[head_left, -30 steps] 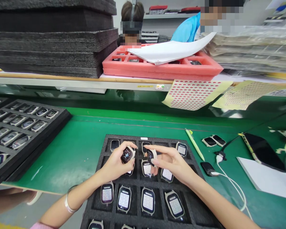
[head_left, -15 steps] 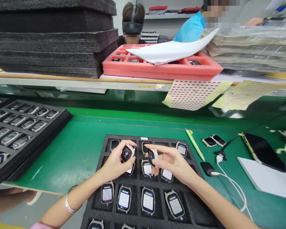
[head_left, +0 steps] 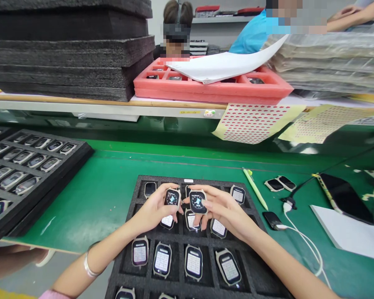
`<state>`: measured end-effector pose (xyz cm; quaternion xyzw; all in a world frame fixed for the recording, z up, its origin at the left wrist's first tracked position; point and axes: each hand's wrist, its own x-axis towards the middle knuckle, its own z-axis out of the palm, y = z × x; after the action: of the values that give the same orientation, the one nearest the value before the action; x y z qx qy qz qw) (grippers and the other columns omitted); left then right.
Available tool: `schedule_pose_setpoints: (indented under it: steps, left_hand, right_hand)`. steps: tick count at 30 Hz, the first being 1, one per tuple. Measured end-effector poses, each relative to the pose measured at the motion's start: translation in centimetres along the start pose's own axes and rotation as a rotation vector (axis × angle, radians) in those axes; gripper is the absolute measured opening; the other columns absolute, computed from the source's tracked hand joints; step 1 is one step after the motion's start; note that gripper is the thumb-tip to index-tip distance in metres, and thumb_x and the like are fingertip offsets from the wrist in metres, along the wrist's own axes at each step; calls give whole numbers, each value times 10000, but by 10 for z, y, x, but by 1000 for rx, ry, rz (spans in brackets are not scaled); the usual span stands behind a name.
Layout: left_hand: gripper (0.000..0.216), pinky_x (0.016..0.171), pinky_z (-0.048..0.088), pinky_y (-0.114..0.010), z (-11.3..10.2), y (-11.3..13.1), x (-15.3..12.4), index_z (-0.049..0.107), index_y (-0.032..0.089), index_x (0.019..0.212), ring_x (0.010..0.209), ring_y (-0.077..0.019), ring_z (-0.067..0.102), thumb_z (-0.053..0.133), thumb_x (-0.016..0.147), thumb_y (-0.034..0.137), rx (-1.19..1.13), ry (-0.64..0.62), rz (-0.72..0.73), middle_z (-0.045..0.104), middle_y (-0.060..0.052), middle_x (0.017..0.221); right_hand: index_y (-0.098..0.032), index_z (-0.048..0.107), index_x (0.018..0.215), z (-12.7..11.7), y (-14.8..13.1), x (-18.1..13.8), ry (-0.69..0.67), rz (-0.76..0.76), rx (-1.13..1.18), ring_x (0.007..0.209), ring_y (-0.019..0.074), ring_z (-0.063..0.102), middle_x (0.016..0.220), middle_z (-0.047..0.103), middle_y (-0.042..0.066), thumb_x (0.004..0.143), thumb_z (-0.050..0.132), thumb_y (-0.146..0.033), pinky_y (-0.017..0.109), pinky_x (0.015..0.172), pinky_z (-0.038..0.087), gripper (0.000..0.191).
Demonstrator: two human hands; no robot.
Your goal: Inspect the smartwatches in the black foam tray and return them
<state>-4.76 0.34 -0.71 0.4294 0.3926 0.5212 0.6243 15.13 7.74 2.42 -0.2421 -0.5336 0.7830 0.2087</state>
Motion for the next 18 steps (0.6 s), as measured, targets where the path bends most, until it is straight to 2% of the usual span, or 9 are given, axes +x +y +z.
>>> schedule_pose_setpoints:
  steps: [5,8,18]
  left_hand:
    - [382,662,519,-319,0,-3,1,486,200,1172,862,-222,624,564,798,223,-117,24,-46,576,-70,976]
    - [371,678,527,-326,0,-2,0,484,196,1175,893,-230,626,521,806,183,-111,30,-40,578,-72,987]
    - [358,681,534,-315,2,0,-1,490,198,1169,872,-208,616,515,812,191,-63,38,-15,595,-61,956]
  right_hand:
    - [-186,504,1215,0,2,1,57,6,14,635,190,686,959,665,91,847,608,-269,272,499,554,392]
    - [-191,492,1237,-1,2,1,89,21,1,624,203,702,1029,666,112,839,605,-264,276,486,559,420]
    - [-185,530,1240,-2,4,0,127,23,-30,598,199,702,1084,673,141,834,621,-293,279,468,569,430]
